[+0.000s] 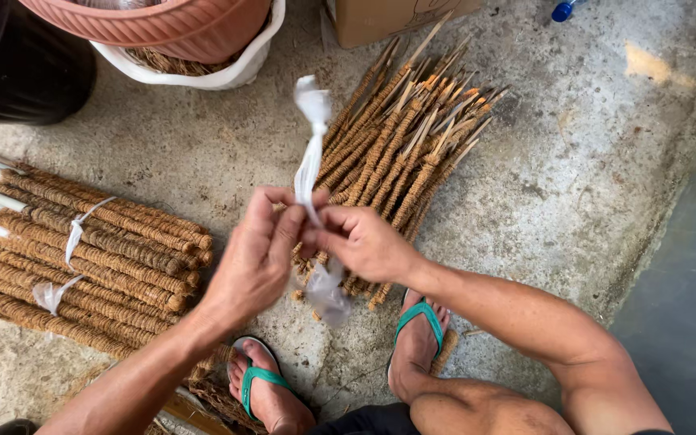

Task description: The person gathers loose broom sticks, aligns them into a bundle, and ties them together using a white plastic strip. The person repeats this process to create multiple finished broom bundles.

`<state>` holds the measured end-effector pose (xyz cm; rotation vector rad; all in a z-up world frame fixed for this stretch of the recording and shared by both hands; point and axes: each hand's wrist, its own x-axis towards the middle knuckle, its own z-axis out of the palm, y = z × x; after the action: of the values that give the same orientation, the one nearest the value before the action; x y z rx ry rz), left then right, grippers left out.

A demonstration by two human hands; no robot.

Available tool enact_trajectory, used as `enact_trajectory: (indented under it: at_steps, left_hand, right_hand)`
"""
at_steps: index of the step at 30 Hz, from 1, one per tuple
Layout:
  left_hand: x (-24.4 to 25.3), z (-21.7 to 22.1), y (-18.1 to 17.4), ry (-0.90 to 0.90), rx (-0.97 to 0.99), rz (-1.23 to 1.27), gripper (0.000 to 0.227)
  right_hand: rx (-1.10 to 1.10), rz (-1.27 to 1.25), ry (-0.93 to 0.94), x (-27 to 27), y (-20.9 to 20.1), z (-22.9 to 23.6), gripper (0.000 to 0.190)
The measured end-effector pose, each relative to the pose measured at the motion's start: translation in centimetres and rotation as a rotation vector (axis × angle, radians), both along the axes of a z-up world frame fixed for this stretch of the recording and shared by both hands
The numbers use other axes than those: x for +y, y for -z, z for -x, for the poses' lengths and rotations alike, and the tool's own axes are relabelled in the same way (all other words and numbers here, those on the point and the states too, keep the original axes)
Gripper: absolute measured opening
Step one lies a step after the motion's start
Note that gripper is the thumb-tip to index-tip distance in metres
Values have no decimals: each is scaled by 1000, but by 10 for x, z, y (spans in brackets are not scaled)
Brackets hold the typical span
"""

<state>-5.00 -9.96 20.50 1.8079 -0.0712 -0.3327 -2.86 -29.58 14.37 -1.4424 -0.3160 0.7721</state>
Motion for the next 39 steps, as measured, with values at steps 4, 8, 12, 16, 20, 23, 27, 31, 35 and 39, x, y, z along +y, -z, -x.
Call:
enact_trajectory:
  at_steps: [4,8,12,16,20,23,27,31,35,39]
  left_hand:
    - [53,-28,3,-199,32,-368,19]
    - [90,-48,21,-356,-68,-520,49]
    - [113,-54,44,-2,-739,-954,50]
    - [128,-61,60,26,-917,-1043,52]
    - [143,-61,78,46,-840,-1059,51]
    - [166,-65,94,78,-440,-1172,46]
    - [205,-76,110,-30,-446,-1353,61]
    - [225,-101,112,-114,-467,-1556,54]
    - [209,-113,111,-48,-482,-1652,32]
    - [146,-111,116,-18,-518,-1022,52]
  right_hand:
    - [22,-9,128,-40,-2,-12,25]
    - [-315,78,110,-57,-6,1,43]
    - [-480,51,-106,-56,-14,57,48]
    - [-456,171,-93,-60,-19,80,49]
    - [-374,381,-104,-68,-22,75,38]
    - [-328,190,-12,-72,-21,59,31]
    - [-267,440,-109,-72,-16,33,27]
    - [-443,410,-103,-55,-7,-1,26]
    - [-582,527,-91,-48,-7,-38,29]
    - [-1016,621,-152,-32,4,-77,23]
